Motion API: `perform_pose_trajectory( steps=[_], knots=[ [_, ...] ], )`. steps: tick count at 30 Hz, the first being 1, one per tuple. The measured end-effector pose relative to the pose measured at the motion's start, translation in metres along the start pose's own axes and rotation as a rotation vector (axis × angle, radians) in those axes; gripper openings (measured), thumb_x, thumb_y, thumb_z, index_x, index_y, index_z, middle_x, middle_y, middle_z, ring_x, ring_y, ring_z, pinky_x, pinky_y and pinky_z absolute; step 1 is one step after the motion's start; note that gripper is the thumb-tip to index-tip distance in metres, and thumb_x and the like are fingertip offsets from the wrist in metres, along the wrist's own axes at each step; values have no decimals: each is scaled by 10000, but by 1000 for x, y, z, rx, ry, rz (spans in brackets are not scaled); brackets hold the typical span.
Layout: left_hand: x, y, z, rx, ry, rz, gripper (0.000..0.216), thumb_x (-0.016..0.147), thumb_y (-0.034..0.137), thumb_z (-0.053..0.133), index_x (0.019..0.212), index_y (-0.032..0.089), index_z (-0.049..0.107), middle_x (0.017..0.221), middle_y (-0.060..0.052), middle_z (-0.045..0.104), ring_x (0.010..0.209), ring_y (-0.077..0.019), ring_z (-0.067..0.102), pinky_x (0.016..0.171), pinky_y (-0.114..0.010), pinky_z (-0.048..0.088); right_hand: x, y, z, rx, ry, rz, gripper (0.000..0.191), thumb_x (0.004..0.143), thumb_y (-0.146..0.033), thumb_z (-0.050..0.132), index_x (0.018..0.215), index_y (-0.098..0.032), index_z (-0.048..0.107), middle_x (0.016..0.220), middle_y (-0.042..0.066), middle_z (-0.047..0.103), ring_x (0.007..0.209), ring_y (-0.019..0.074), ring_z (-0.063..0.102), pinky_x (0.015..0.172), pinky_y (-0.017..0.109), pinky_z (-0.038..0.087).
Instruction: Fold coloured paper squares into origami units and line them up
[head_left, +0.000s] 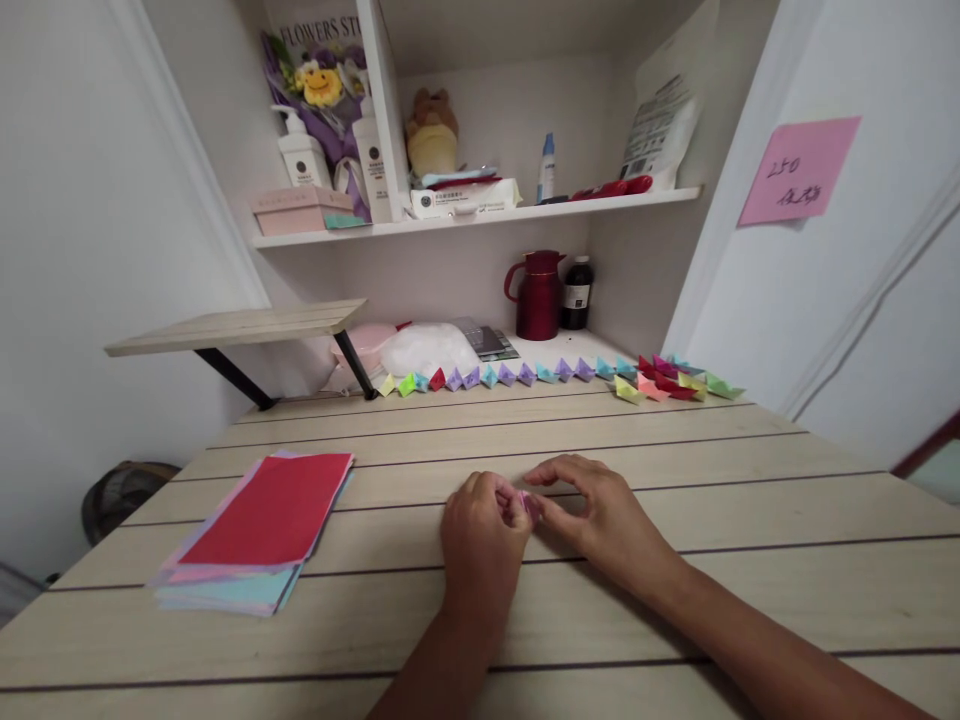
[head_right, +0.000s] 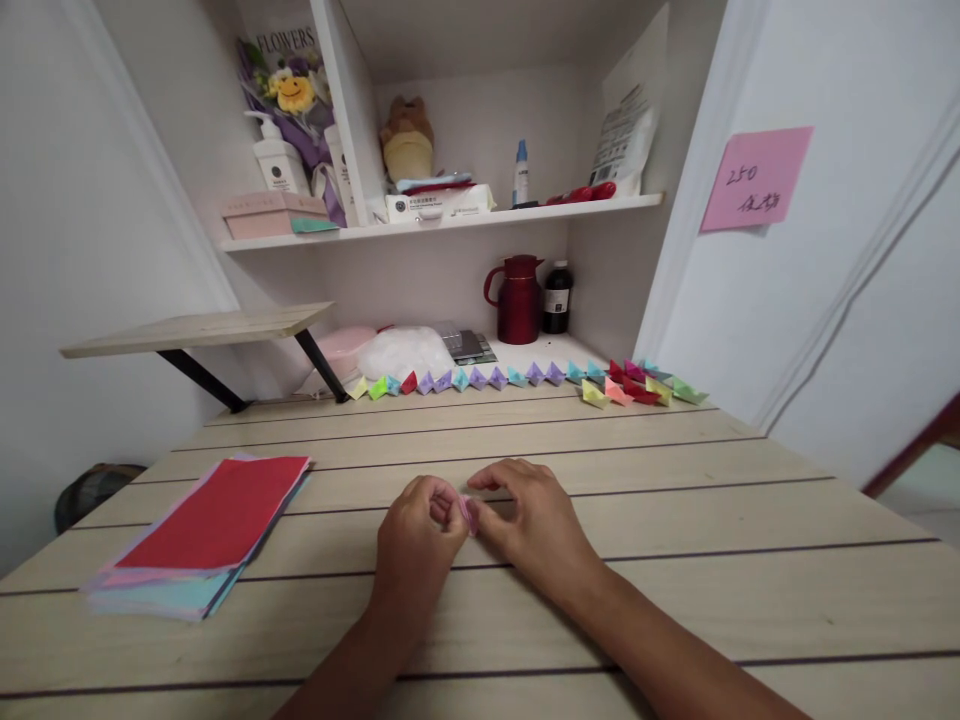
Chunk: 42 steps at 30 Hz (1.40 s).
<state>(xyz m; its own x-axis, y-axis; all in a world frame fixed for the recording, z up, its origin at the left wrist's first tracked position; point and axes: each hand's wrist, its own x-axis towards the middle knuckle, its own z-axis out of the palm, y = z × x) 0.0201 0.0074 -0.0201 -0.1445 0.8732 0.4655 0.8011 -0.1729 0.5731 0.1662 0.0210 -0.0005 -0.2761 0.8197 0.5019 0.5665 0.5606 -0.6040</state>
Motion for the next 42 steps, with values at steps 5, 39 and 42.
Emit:
perform_pose_trajectory(
  steps=[5,39,42],
  knots=[
    [0,2,0,27,-4,52,129,713,91,563,680,211,528,716,1,620,655,-159,574,643,-283,425,1,-4,5,-61,-39,1,78,792,-195,603,761,-239,659,801,-12,707,788,191,623,803,338,426],
    [7,-11,10,-154,-34,-52,126,638,81,530,626,205,544,580,29,590,534,-123,544,547,-231,418,1,11,-1,295,-104,318,101,698,-151,567,669,-184,657,756,9,725,737,180,651,687,258,479],
    [8,-10,7,-239,-33,-50,124,678,84,534,664,206,554,617,33,599,554,-115,557,565,-222,435,2,13,-3,287,-120,308,134,715,-154,548,727,-182,679,765,16,727,739,186,655,693,271,491]
  ],
)
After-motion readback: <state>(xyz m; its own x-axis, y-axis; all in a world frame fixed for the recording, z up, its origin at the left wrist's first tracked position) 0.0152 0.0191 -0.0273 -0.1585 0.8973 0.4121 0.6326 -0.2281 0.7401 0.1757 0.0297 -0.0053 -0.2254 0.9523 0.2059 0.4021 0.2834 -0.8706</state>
